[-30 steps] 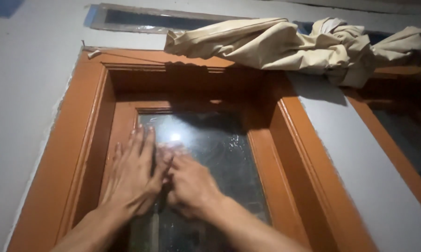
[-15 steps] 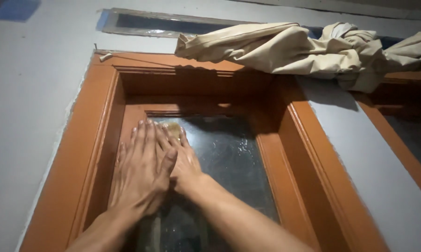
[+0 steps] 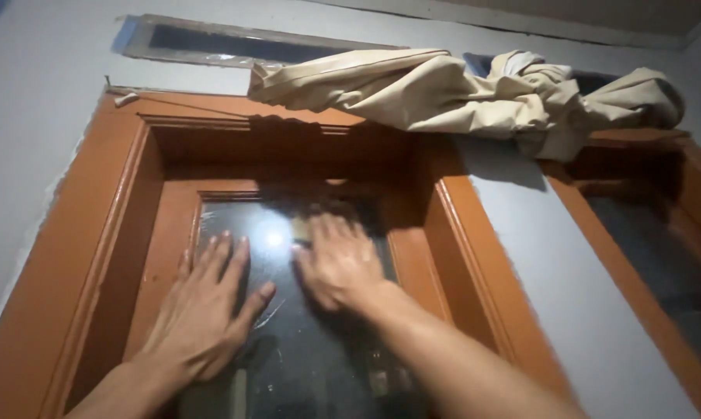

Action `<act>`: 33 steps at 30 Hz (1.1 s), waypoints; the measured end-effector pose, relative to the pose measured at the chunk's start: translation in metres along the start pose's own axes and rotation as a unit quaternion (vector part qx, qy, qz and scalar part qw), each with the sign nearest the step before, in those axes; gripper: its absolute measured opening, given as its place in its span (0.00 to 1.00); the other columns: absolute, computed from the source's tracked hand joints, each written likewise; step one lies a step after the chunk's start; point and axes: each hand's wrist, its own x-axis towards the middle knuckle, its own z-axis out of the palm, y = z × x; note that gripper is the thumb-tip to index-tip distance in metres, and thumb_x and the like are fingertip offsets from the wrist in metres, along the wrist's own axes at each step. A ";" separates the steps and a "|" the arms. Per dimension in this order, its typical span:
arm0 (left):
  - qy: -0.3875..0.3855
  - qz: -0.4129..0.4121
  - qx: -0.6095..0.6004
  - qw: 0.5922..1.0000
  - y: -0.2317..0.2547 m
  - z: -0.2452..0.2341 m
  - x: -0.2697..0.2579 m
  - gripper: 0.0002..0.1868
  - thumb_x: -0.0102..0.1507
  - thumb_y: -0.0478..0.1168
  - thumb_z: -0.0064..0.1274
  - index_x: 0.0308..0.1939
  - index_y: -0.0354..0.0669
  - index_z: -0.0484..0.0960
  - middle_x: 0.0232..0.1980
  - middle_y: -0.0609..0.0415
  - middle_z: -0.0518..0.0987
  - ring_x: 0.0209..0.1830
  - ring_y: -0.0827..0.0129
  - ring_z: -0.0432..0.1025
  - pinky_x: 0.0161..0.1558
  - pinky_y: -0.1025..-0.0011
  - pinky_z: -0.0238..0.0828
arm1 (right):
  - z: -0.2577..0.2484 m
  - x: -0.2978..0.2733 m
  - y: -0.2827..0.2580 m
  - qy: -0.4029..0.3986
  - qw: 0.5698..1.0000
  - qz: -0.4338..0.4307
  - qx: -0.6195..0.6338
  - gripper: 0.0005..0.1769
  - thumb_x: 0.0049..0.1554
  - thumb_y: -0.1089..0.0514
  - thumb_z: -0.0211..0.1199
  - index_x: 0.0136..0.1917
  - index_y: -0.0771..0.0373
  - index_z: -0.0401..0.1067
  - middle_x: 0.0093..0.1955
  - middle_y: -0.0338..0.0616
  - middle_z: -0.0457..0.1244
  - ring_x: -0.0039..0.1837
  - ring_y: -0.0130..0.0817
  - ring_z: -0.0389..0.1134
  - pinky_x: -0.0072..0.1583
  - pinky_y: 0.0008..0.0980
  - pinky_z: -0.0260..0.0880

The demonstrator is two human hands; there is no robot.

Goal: The person is cleaning a glass window pane on a door using a cloth and liquid soap.

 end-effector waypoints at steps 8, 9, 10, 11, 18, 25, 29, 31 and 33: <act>-0.101 -0.006 0.040 0.994 0.004 0.002 -0.007 0.48 0.66 0.70 0.16 0.82 0.45 0.38 0.85 0.44 0.34 0.84 0.55 0.29 0.76 0.57 0.22 | -0.009 -0.062 -0.037 -0.002 0.998 -0.053 0.030 0.41 0.64 0.43 0.43 0.80 0.74 0.47 0.82 0.68 0.45 0.81 0.61 0.47 0.78 0.49 0.44; -0.092 -0.003 0.042 0.995 0.003 0.000 -0.009 0.47 0.66 0.70 0.15 0.81 0.46 0.38 0.85 0.44 0.34 0.82 0.56 0.29 0.77 0.59 0.23 | -0.007 -0.072 -0.041 0.004 0.995 -0.084 0.045 0.41 0.64 0.44 0.44 0.80 0.73 0.46 0.83 0.68 0.44 0.82 0.61 0.46 0.79 0.49 0.44; -0.099 -0.002 0.042 0.994 0.004 -0.003 -0.014 0.47 0.66 0.70 0.15 0.81 0.46 0.38 0.85 0.44 0.34 0.82 0.56 0.29 0.77 0.59 0.23 | 0.001 -0.071 -0.033 0.000 0.996 -0.080 0.049 0.41 0.64 0.44 0.44 0.80 0.73 0.46 0.83 0.68 0.44 0.82 0.61 0.46 0.79 0.49 0.44; -0.115 -0.001 0.037 0.993 0.005 -0.006 -0.018 0.47 0.66 0.70 0.15 0.81 0.46 0.38 0.86 0.45 0.33 0.84 0.56 0.28 0.76 0.59 0.22 | 0.010 -0.069 -0.026 0.018 0.997 -0.061 0.039 0.41 0.65 0.44 0.43 0.80 0.75 0.45 0.82 0.68 0.42 0.83 0.61 0.43 0.79 0.51 0.40; -0.102 0.008 -0.030 0.994 0.004 -0.011 -0.027 0.47 0.66 0.68 0.18 0.81 0.41 0.39 0.85 0.44 0.36 0.85 0.55 0.31 0.76 0.58 0.24 | 0.018 -0.023 -0.053 0.017 0.999 -0.027 0.021 0.40 0.66 0.42 0.42 0.79 0.74 0.44 0.83 0.67 0.37 0.84 0.59 0.34 0.80 0.51 0.30; 0.017 0.008 -0.132 0.991 0.008 -0.016 -0.034 0.48 0.67 0.68 0.25 0.78 0.31 0.47 0.81 0.33 0.44 0.81 0.44 0.41 0.76 0.56 0.38 | -0.005 -0.107 -0.073 0.016 0.987 -0.158 -0.018 0.43 0.60 0.41 0.53 0.79 0.65 0.48 0.84 0.65 0.39 0.85 0.59 0.37 0.81 0.51 0.32; -0.012 -0.029 -0.136 0.990 0.006 -0.017 -0.036 0.49 0.66 0.70 0.24 0.80 0.35 0.48 0.82 0.35 0.44 0.81 0.45 0.42 0.76 0.55 0.39 | 0.004 -0.071 -0.049 -0.027 1.000 -0.009 0.000 0.47 0.65 0.37 0.44 0.82 0.68 0.33 0.85 0.65 0.33 0.84 0.58 0.34 0.80 0.51 0.29; -0.017 -0.042 -0.145 0.988 0.004 -0.016 -0.034 0.49 0.66 0.71 0.23 0.79 0.36 0.49 0.82 0.36 0.46 0.82 0.46 0.43 0.77 0.56 0.40 | 0.033 -0.050 -0.046 0.010 1.000 -0.024 -0.006 0.46 0.67 0.36 0.41 0.81 0.70 0.30 0.84 0.66 0.30 0.85 0.58 0.28 0.79 0.53 0.23; -0.003 -0.026 -0.186 0.982 0.005 -0.014 -0.033 0.51 0.66 0.71 0.18 0.79 0.32 0.45 0.82 0.35 0.43 0.83 0.47 0.40 0.77 0.53 0.35 | 0.069 -0.041 -0.054 0.237 0.928 -0.154 -0.244 0.47 0.66 0.34 0.38 0.81 0.72 0.34 0.82 0.65 0.35 0.82 0.55 0.32 0.79 0.53 0.29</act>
